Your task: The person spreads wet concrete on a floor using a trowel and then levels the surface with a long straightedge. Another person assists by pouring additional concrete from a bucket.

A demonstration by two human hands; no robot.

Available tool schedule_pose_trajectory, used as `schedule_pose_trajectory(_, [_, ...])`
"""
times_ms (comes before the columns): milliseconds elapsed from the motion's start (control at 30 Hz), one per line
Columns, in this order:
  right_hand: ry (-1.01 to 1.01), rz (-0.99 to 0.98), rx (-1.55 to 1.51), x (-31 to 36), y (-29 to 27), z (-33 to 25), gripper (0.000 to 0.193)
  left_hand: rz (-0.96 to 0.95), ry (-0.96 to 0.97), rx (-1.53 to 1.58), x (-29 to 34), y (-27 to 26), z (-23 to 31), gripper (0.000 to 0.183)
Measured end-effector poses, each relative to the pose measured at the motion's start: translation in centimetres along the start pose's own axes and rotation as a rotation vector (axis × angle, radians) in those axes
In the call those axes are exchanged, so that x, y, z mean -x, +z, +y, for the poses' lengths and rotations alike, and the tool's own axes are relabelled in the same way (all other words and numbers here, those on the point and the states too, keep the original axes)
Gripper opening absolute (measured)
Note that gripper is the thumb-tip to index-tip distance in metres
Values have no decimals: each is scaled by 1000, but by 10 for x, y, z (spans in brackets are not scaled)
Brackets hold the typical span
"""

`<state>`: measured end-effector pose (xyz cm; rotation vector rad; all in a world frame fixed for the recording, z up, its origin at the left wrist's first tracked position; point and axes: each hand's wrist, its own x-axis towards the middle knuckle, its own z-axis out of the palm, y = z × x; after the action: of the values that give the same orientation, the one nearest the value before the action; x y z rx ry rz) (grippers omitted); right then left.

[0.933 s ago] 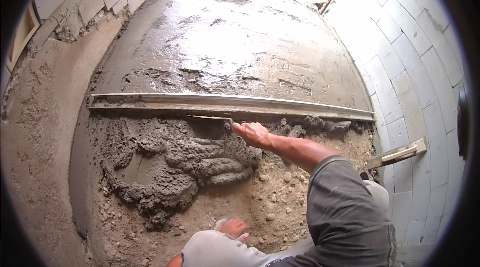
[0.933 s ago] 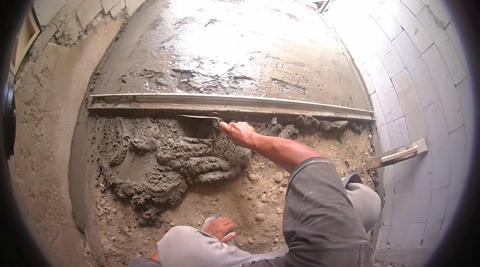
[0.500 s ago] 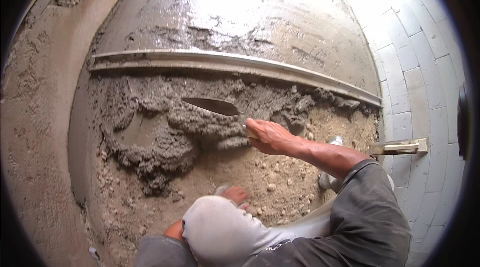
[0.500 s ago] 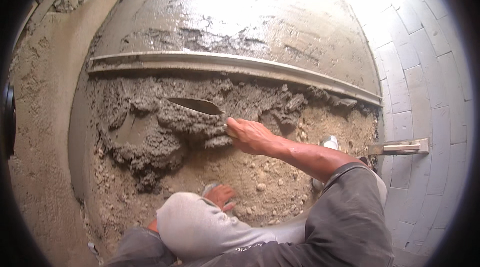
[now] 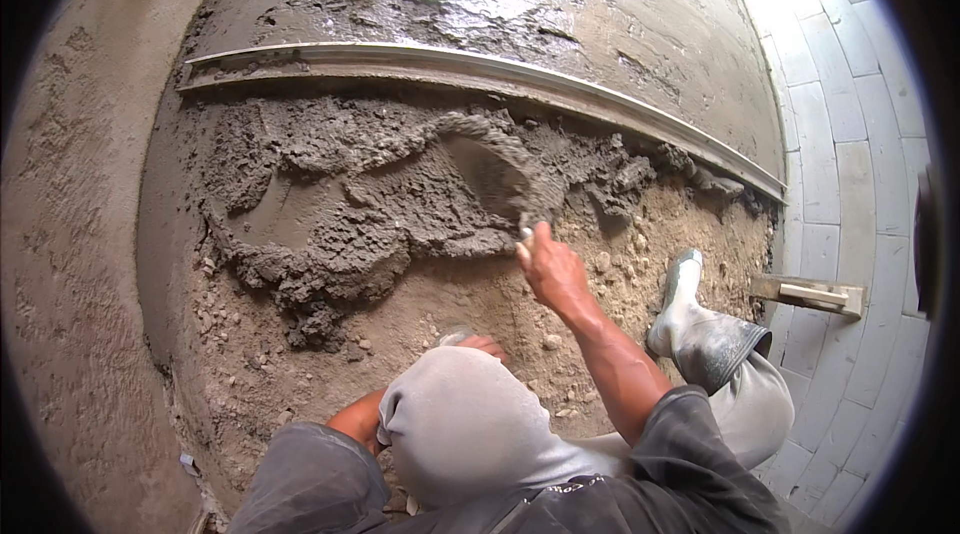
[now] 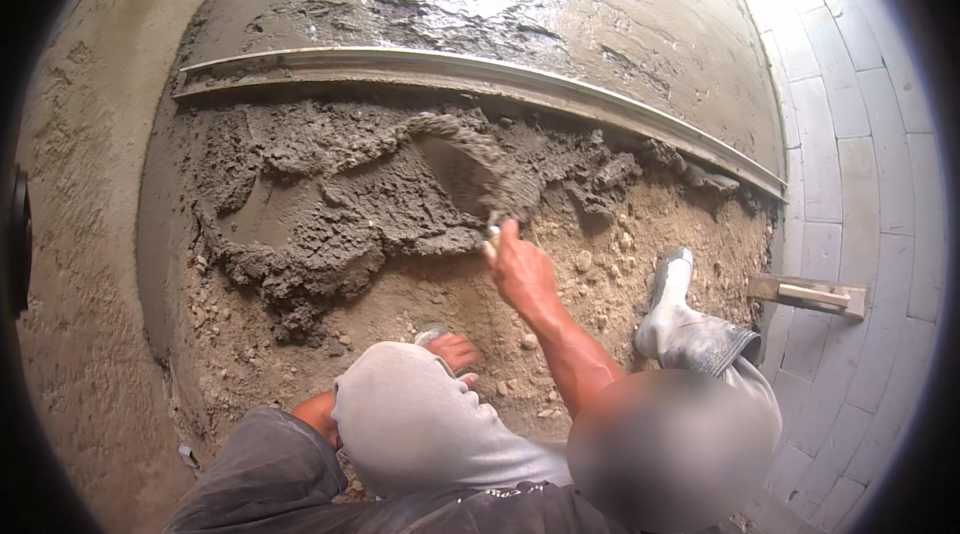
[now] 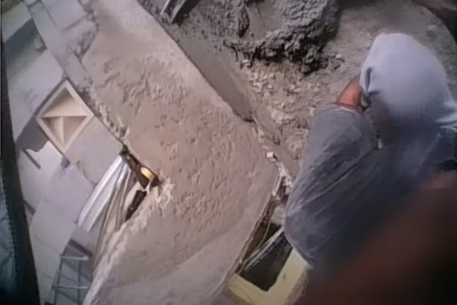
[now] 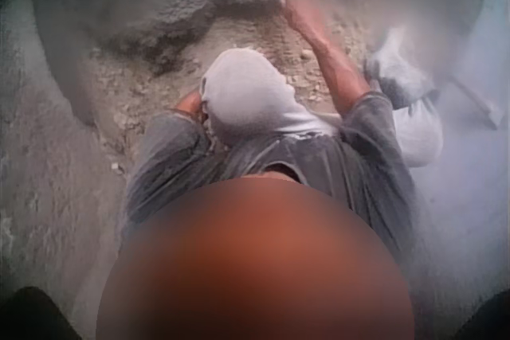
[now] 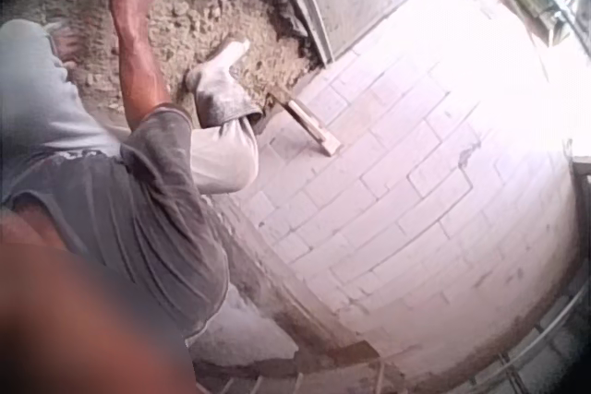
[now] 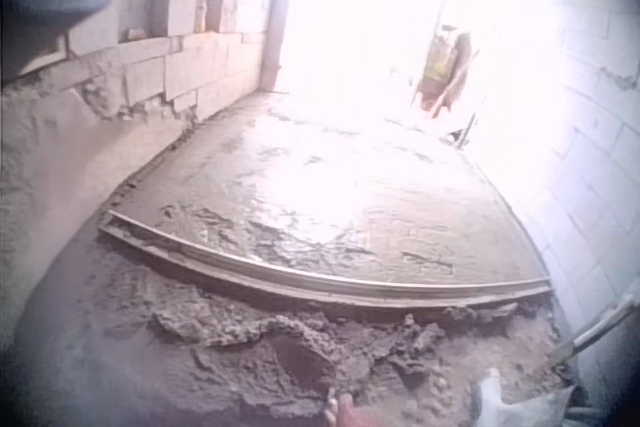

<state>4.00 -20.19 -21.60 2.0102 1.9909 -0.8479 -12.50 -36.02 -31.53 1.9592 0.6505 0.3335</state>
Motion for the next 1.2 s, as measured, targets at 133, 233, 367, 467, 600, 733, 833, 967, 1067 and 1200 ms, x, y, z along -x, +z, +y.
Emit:
schedule_pose_trajectory(133, [148,31,-97,0,-13,26,28,1,7,-5,-1,-3,2,45])
schedule_pose_trajectory(233, [216,101,-112,4,-17,42,31,5,29,-9,0,5,-6,45])
schedule_pose_trajectory(367, [400,40,-569,-1,-22,24,36,-4,51,-18,6,12,-11,45])
schedule_pose_trajectory(467, [395,-62,-1076,-29,12,6,41,-7,78,-19,7,22,-18,45])
schedule_pose_trajectory(600, [221,-398,-1011,-34,42,-132,42,-24,73,4,8,24,-25,45])
schedule_pose_trajectory(733, [-95,-655,-843,-51,58,-226,41,186,76,-78,16,2,-9,44])
schedule_pose_trajectory(833, [-361,-802,-513,-39,72,-277,43,306,98,-62,19,11,-9,37])
schedule_pose_trajectory(967, [-774,-909,19,-3,96,-285,39,302,81,6,19,15,-12,37])
schedule_pose_trajectory(1067, [-1156,-595,544,-15,132,-259,39,325,85,25,21,22,-16,37])
schedule_pose_trajectory(1200, [-926,-291,379,-43,60,-282,35,416,52,77,21,44,-28,38])
